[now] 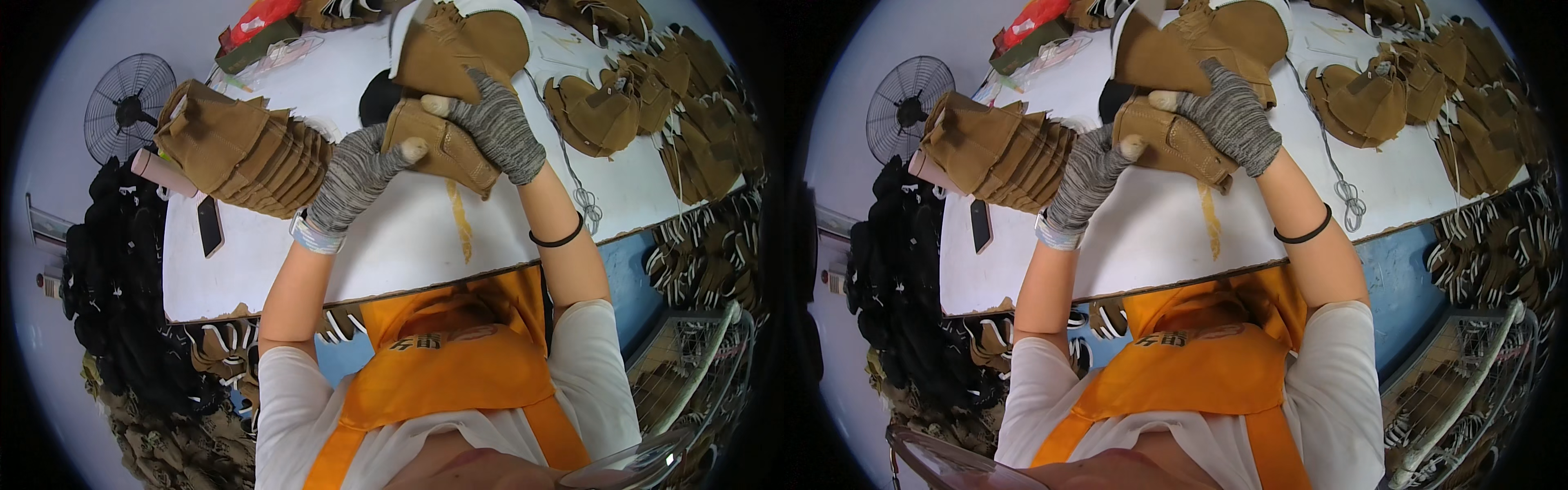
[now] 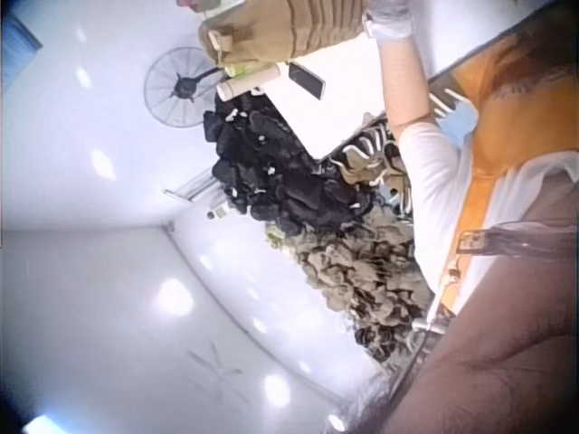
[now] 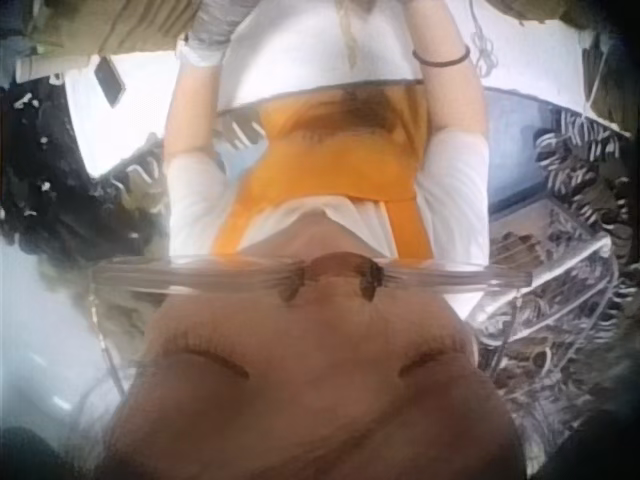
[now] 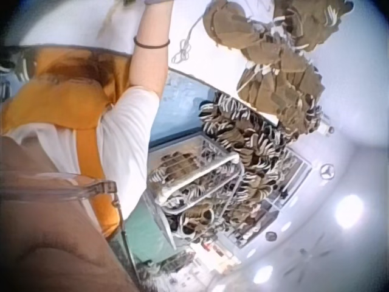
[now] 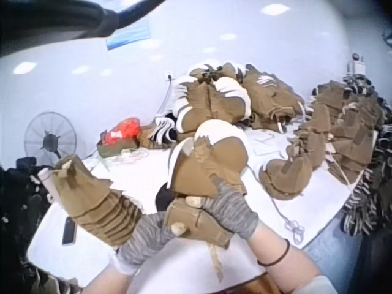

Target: The person trims excess threads from shoe uppers using a pair of snips and stacks them on a pile.

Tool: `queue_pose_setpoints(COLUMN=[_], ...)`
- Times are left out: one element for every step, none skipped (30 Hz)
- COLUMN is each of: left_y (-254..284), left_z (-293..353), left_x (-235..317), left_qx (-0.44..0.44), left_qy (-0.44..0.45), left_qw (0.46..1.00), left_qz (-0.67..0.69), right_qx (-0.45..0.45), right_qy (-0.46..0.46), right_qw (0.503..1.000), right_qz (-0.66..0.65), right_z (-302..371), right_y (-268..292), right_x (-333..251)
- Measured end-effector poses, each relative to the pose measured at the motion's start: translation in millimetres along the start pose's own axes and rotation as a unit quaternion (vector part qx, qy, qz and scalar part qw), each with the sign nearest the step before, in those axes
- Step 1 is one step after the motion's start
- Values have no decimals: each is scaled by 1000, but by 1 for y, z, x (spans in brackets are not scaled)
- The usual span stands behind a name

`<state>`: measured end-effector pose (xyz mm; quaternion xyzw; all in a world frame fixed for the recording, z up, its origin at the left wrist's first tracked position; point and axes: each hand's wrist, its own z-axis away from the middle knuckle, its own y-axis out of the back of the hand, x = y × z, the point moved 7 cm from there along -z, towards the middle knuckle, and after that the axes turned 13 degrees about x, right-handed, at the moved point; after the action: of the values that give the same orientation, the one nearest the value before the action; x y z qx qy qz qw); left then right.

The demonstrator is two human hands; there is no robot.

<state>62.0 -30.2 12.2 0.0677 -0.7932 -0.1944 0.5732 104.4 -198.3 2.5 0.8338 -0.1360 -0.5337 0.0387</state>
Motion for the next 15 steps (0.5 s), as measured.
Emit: queue_pose_setpoints(left_y=[0,-2,-6,-10,-13,-17,-15,-17,-19,-16,-13,-11,-11,-13,-11], left_z=[-4,-8,-5,-8,-11,-19,-19,-11,-5,2,3,6,7,6,8], left_x=[-5,-10,-22,-32,-44,-38,-37,-34,-22,-11,-19,-34,-47,-57,-58], left_qx=[-21,-41,-55,-65,-75,-113,-92,-71,-55,-33,-17,2,18,35,35], left_qy=[25,50,86,110,134,95,78,60,45,26,38,48,59,73,66], left_qw=[999,998,992,982,968,968,972,976,980,976,967,955,940,918,912], left_qz=[12,23,81,140,199,205,200,195,187,214,252,294,336,389,403], right_qx=[34,69,57,49,40,-23,-9,4,20,27,55,96,139,205,215], right_qy=[40,80,79,88,97,59,175,288,393,277,159,120,79,15,0], right_qw=[997,989,986,981,975,972,962,939,904,956,986,988,987,974,969], right_qz=[53,107,134,165,195,227,209,189,168,97,10,-4,-18,-97,-118], right_z=[1,2,8,8,8,4,2,3,9,3,1,7,15,26,37], right_y=[2,3,-4,-9,-12,-13,-11,-4,3,13,24,33,40,45,41], right_x=[-4,-9,-9,-16,-24,-28,-34,-29,-29,-31,-30,-32,-31,-30,-27])
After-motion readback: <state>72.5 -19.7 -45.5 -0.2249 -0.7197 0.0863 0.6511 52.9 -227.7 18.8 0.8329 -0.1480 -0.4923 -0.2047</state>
